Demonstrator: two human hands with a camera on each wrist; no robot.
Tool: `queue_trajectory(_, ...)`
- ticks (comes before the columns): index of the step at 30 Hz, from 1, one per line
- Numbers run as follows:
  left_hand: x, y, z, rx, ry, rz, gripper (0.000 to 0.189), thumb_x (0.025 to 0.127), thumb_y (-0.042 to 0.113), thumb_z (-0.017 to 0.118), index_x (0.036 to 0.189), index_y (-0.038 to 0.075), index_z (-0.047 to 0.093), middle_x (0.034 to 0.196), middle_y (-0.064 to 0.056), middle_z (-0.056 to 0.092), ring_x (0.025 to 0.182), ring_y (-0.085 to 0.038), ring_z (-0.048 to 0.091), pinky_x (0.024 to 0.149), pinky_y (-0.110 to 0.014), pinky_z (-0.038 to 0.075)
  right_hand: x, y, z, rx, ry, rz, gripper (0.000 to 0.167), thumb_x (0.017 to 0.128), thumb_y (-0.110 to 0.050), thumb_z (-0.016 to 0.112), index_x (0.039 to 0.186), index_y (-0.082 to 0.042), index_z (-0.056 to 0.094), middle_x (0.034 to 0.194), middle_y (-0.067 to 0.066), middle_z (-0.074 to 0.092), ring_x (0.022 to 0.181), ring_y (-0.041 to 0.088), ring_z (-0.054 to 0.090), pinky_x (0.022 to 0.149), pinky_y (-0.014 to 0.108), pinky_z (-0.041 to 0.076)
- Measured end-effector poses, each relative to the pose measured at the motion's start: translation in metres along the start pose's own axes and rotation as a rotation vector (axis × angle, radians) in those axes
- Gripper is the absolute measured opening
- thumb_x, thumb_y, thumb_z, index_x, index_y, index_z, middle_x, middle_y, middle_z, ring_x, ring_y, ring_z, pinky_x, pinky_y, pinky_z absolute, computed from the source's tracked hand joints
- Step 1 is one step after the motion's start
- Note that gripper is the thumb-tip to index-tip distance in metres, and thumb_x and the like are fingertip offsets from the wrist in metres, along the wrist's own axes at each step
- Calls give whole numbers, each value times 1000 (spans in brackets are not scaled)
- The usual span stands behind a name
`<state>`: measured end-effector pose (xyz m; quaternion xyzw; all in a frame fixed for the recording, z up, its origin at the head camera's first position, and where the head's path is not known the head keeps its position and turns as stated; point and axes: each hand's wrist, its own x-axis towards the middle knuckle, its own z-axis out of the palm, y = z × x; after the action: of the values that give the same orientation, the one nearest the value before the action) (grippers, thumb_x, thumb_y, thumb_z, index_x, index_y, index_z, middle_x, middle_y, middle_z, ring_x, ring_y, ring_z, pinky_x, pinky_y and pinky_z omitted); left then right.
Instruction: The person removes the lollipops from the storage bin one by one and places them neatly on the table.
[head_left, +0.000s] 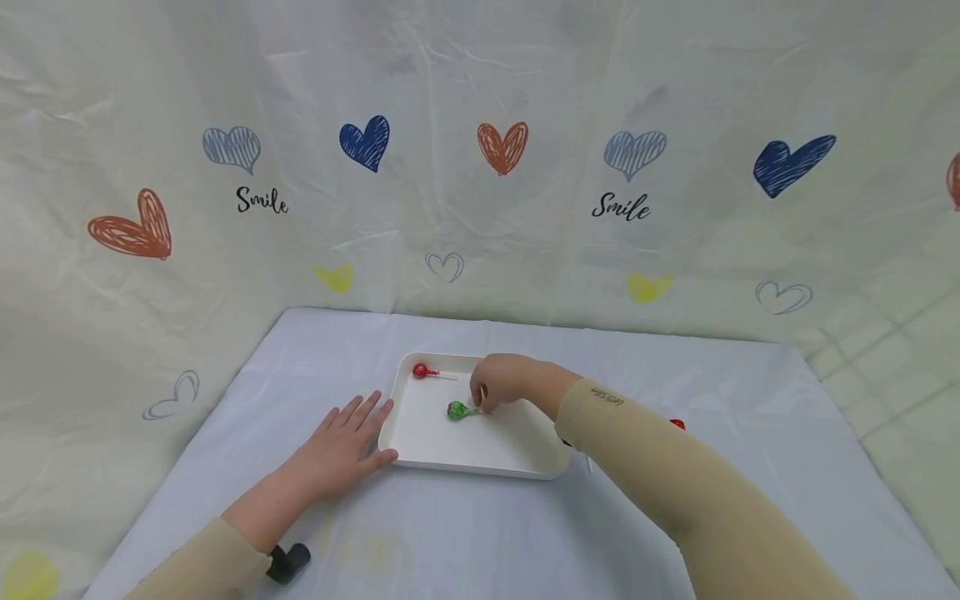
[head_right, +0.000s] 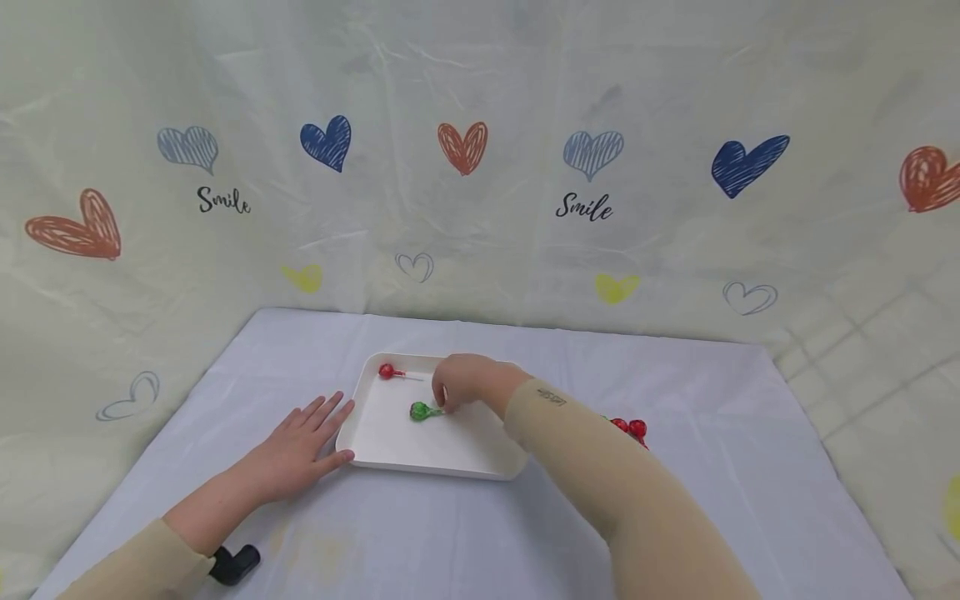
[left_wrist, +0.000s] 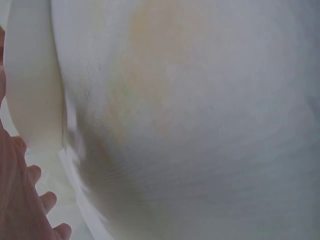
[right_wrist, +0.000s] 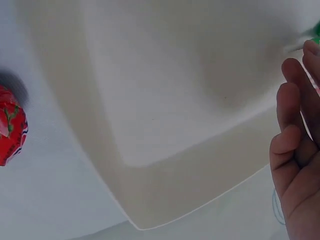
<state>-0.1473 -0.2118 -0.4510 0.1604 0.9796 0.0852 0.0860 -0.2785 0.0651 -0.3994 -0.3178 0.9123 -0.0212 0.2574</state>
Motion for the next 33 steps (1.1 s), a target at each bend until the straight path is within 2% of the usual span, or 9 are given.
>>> queue_trajectory(6,-1,0,-1,-12,13,6,89,92,66,51,159,15,22,165,-12,16,149,-39,14,117,-63,13,1,1,-5,78,51,-34,6,89,-21,76,89,-26,74,87,-9,63,86,12,56,76,28,50)
queue_trajectory(10,-1,-2,2,-7,20,6,89,93,67,50,159,15,22,165,-11,16,149,-39,14,117,-63,13,3,-2,-4,90,70,-52,5,89,-24,76,92,-28,73,87,-10,64,87,11,56,76,28,50)
queue_trajectory(15,-1,-2,3,-16,29,3,88,93,65,52,159,15,22,165,-11,16,149,-39,14,117,-63,14,6,-11,0,84,80,-60,17,89,-30,76,106,-34,75,100,-16,64,98,9,56,88,29,50)
queue_trajectory(21,0,-1,2,-12,23,6,89,92,67,51,159,16,23,165,-11,15,149,-39,14,117,-63,14,6,-21,3,91,52,-83,30,92,-28,73,121,-36,72,119,-13,64,105,9,55,99,30,47)
queue_trajectory(26,1,-4,5,-13,14,3,90,92,68,49,160,17,20,166,-10,13,150,-38,12,117,-62,13,3,-22,8,62,41,-109,30,96,-25,68,122,-37,71,121,-15,64,110,9,54,103,31,44)
queue_trajectory(33,-1,-3,2,-14,21,9,88,93,66,50,159,15,21,165,-11,14,150,-38,13,117,-62,13,5,-18,9,46,61,-99,24,95,-21,69,116,-30,75,112,-14,66,103,9,55,100,30,47)
